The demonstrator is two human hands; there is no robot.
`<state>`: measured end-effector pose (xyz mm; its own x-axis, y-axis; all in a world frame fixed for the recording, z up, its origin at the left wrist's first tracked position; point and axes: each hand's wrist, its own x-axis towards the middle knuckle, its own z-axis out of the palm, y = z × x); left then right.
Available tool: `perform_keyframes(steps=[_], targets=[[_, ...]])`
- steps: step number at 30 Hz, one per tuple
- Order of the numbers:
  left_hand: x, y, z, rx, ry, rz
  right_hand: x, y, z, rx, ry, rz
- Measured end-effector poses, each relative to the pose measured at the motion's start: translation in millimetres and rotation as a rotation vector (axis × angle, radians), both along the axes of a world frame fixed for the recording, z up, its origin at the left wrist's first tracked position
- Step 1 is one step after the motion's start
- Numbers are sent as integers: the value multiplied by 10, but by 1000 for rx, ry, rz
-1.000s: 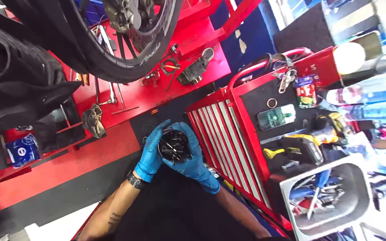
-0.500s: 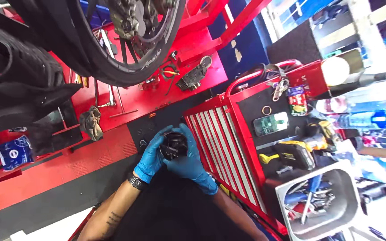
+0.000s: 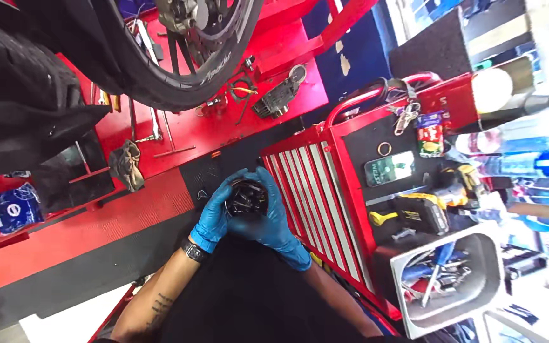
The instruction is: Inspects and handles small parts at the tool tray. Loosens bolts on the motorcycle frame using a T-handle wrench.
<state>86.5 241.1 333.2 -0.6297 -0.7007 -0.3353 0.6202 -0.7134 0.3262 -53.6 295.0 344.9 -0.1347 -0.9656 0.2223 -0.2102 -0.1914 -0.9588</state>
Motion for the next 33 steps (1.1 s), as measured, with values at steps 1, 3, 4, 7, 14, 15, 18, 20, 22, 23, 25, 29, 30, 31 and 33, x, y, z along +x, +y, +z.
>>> perform_keyframes(steps=[1,3,4,7,14,15,18,20,22,23,25,29,30,31,33], targets=[[3,-1,2,8,21,-9,-13,0,13,-1,2,14],[17,7,12,15,35,-23,-51,9,35,3,-27,64],[23,15,14,10,30,-23,-79,22,41,10,-61,97],[25,14,-13,-18,27,-31,-125,36,28,-18,-170,119],[12,1,-46,-5,21,-13,-144,40,80,-10,-154,123],[10,-6,-44,-4,15,-6,-145,39,102,-15,-131,117],[10,-27,-60,-6,18,13,-108,57,191,-23,-39,57],[22,-37,-60,-26,29,18,-88,84,230,-32,3,53],[40,-43,-66,-62,55,9,-77,111,265,-25,18,39],[48,-48,-66,-84,63,1,-70,117,287,-18,31,21],[58,-58,-69,-111,89,2,-35,117,348,3,92,-6],[70,-81,-63,-135,61,-4,49,119,412,36,209,17],[76,-86,-71,-147,42,-12,47,119,414,26,204,37],[82,-89,-81,-154,35,-18,40,117,415,15,201,60],[102,-76,-97,-148,47,-27,30,132,417,8,186,97]])
